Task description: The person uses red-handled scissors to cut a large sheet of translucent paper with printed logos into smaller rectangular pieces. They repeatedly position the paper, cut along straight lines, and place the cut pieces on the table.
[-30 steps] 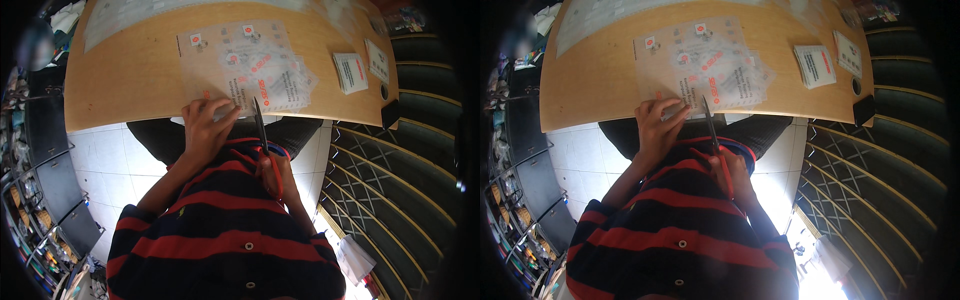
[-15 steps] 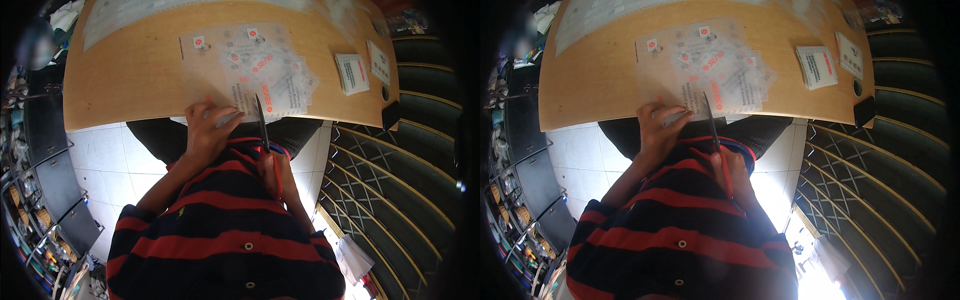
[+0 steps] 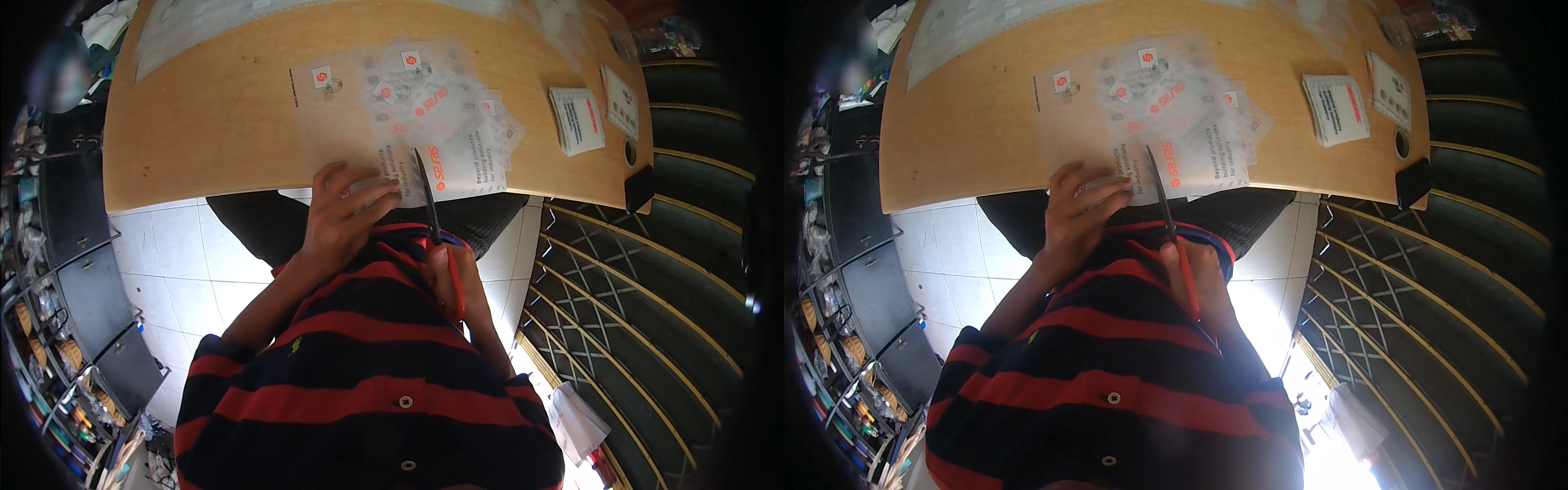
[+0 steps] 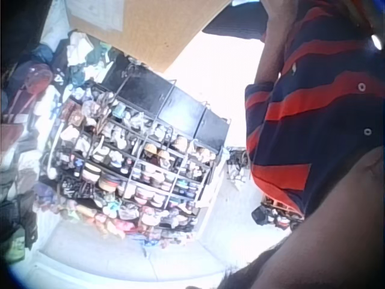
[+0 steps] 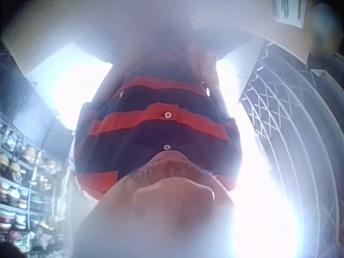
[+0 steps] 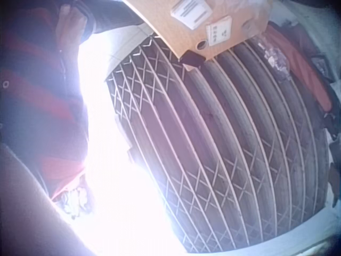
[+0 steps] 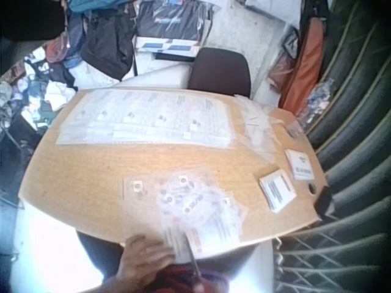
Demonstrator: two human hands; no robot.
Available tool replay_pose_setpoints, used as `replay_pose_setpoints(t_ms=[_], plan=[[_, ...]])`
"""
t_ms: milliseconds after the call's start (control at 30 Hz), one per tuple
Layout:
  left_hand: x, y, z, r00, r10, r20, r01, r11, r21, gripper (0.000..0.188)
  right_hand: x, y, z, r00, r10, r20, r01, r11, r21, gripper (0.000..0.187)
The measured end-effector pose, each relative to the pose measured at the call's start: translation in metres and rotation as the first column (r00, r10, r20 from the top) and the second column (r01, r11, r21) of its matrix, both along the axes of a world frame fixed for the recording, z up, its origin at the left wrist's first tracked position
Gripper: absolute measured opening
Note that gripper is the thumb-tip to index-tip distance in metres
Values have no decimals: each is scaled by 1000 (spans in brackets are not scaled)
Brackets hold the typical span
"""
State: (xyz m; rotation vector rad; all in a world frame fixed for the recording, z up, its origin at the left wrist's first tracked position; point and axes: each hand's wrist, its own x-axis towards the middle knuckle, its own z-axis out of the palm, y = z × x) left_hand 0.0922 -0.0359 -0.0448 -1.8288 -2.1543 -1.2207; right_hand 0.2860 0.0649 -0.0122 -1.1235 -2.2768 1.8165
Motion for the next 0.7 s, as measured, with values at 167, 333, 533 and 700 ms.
replay_pose_setpoints(t_ms=[167,333,533,700], plan=[[1,0,3,1000,-16,26,16,1000,-7,22,3,3,-9,998,14,59,-18,997,73,62],[1,0,4,999,-11,33,11,1000,5,20,2,-1,-10,999,-1,50,-1,999,39,63],[11,-1,5,998,-11,68,8,999,51,17,-3,-5,-16,996,-26,90,25,1000,7,64],[10,-2,6,997,-23,73,19,999,51,16,-5,-4,-16,998,-24,62,20,998,53,66]])
